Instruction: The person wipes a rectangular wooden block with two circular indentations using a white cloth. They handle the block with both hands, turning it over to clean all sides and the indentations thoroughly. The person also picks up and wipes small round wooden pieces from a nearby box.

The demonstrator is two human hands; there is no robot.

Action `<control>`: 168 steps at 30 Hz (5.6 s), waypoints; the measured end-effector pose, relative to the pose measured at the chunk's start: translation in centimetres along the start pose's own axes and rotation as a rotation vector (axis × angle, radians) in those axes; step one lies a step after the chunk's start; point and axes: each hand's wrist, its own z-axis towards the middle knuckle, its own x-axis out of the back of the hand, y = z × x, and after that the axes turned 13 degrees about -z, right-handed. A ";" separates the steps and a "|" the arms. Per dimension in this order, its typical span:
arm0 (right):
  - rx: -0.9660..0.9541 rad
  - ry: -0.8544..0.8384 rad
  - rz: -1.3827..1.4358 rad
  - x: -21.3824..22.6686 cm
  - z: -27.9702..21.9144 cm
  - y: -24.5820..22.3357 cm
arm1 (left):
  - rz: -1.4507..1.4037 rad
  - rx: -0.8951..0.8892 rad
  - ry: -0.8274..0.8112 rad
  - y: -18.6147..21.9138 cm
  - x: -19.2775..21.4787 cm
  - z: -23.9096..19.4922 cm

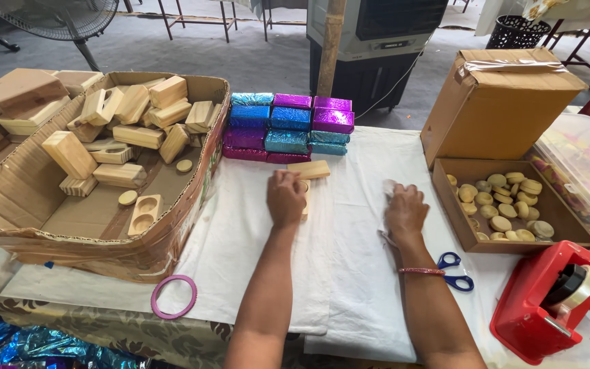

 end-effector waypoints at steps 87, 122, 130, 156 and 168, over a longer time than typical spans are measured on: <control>0.307 0.486 0.485 -0.7 -1.6 -11.8 | -0.642 0.292 -0.206 -4.2 -3.2 -0.3; 0.566 0.297 0.737 0.7 -2.6 -10.3 | -0.424 -0.207 -0.409 2.2 0.3 -1.3; 0.272 0.592 0.769 0.9 1.0 -5.0 | -0.367 -0.146 -0.368 0.0 -1.4 -1.2; -0.113 0.560 0.075 1.2 8.1 12.6 | -0.172 -0.240 -0.389 4.3 -2.2 -2.7; 0.676 0.358 0.992 0.1 -0.6 -9.8 | -1.212 0.484 -0.189 1.0 -3.4 -0.9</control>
